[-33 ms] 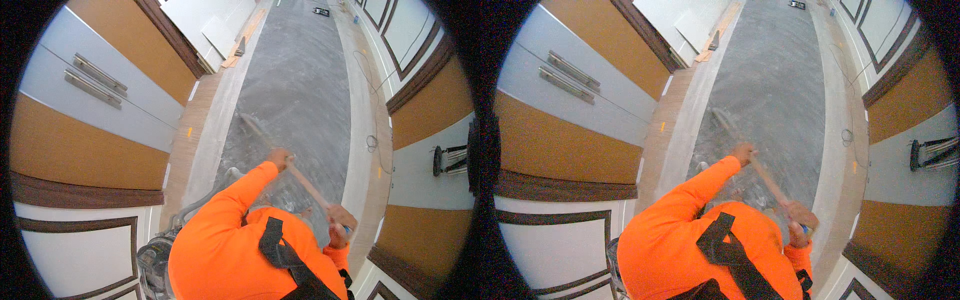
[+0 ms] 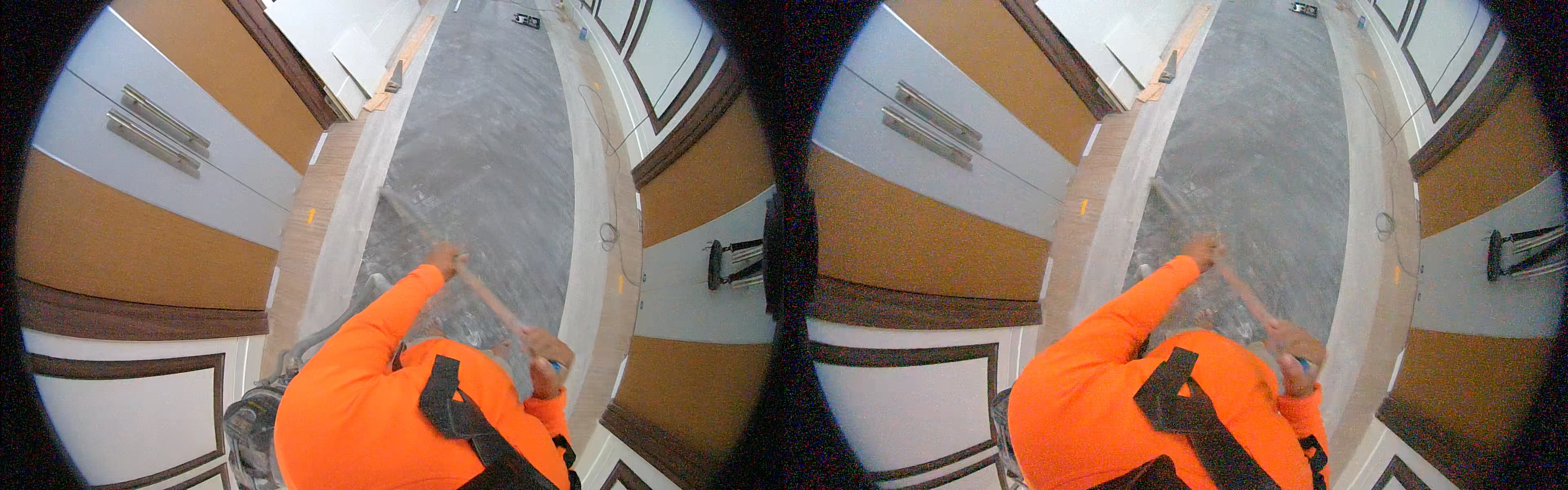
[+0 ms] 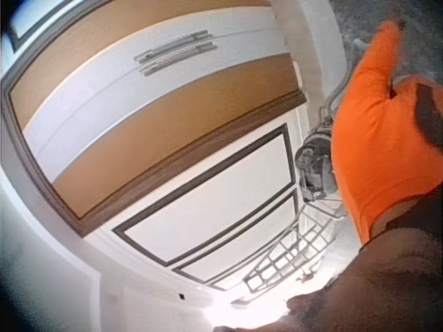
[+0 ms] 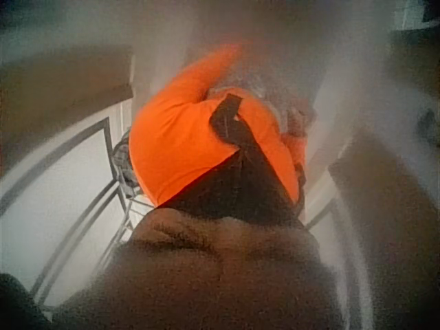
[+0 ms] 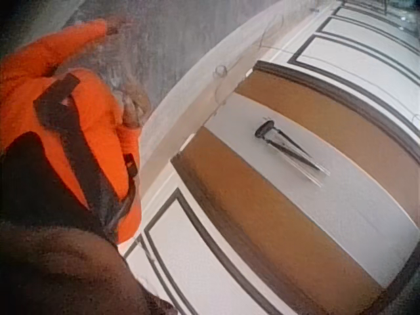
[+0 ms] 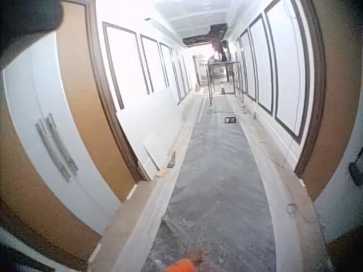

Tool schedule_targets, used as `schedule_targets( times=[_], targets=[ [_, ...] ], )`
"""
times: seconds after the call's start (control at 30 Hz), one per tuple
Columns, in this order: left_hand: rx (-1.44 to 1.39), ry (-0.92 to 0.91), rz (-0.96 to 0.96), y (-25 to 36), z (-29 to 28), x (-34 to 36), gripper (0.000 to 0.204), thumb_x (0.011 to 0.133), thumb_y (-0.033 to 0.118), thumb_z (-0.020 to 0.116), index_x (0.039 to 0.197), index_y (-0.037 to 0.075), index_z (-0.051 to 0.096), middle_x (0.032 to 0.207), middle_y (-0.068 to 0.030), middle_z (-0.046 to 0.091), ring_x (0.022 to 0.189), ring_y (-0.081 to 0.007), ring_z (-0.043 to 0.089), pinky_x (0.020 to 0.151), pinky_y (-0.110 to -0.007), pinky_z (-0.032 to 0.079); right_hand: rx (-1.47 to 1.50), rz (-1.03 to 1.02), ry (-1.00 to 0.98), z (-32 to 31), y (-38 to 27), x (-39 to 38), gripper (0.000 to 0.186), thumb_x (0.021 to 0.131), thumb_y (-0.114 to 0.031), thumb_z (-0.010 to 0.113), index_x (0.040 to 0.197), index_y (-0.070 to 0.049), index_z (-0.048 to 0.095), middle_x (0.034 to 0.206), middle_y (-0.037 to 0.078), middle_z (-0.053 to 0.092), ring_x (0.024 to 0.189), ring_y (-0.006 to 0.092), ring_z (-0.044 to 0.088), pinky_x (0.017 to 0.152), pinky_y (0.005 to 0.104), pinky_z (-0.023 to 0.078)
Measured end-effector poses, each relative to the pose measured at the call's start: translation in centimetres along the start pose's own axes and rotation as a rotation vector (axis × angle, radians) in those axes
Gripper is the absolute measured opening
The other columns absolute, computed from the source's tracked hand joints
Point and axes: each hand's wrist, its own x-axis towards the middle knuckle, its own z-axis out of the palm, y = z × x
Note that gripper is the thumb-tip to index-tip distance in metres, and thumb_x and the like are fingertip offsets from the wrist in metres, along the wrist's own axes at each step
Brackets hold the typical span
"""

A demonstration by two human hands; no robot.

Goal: The person uses a long straight-edge tool to level a floor surface, pulling the tool across the material while standing and bending over the workspace.

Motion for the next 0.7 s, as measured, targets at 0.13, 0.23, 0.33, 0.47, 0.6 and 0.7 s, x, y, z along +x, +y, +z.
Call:
schedule_targets(
  times=[0.13,0.23,0.33,0.47,0.6,0.7],
  targets=[
    [0.038,0.134,-0.253,-13.7,-0.9,-5.8,0.037,0.082,0.041,0.062,0.085,0.005,0.068,0.087,-0.02,0.064,0.085,-0.0381,0.06,0.072,-0.047,0.046,0.164,-0.039,-0.365,6.2,4.8,3.8,0.014,0.079,-0.013,0.061,0.08,0.001,0.064,0.103,0.015,0.067,0.104,0.0295,0.061,0.096,0.0434,0.042],
    [0.148,0.161,-0.307,-18.1,-2.0,-10.0,0.039,0.082,0.043,0.063,0.083,0.003,0.067,0.091,-0.0201,0.063,0.088,-0.0394,0.058,0.073,-0.047,0.045,0.241,-0.069,-0.592,9.4,4.9,5.3,0.014,0.079,-0.012,0.062,0.075,0.001,0.062,0.093,0.014,0.066,0.098,0.0295,0.061,0.099,0.0476,0.039],
    [0.126,0.311,-0.256,-17.9,-2.2,-11.9,0.041,0.083,0.043,0.061,0.079,0.002,0.067,0.088,-0.0206,0.063,0.085,-0.0414,0.057,0.075,-0.048,0.044,0.245,-0.084,-0.707,10.0,4.4,5.5,0.019,0.078,-0.013,0.062,0.066,0.001,0.06,0.083,0.013,0.064,0.09,0.0285,0.061,0.098,0.0499,0.039],
    [0.105,0.262,-0.302,-12.6,-1.3,-10.3,0.048,0.085,0.046,0.056,0.074,0.001,0.066,0.082,-0.0213,0.062,0.081,-0.0418,0.056,0.076,-0.05,0.042,0.158,-0.062,-0.556,7.3,1.5,4.4,0.025,0.077,-0.018,0.062,0.062,0.001,0.058,0.078,0.014,0.064,0.084,0.0287,0.061,0.096,0.0491,0.041],
    [0.109,0.392,-0.05,-4.6,1.5,-6.9,0.052,0.089,0.046,0.05,0.069,-0.001,0.064,0.074,-0.0215,0.06,0.077,-0.042,0.056,0.075,-0.05,0.041,0.129,-0.236,-0.351,2.1,-1.5,2.9,0.032,0.075,-0.025,0.064,0.057,0.001,0.055,0.065,0.014,0.06,0.069,0.0277,0.059,0.083,0.0463,0.047],
    [0.057,0.28,0.032,2.9,4.3,-3.6,0.054,0.089,0.046,0.049,0.066,-0.001,0.063,0.073,-0.022,0.06,0.076,-0.0418,0.056,0.075,-0.051,0.041,0.078,-0.333,-0.265,-2.4,-4.3,0.8,0.028,0.073,-0.02,0.062,0.055,-0.002,0.051,0.059,0.011,0.055,0.059,0.025,0.055,0.069,0.0416,0.047]
  ],
)
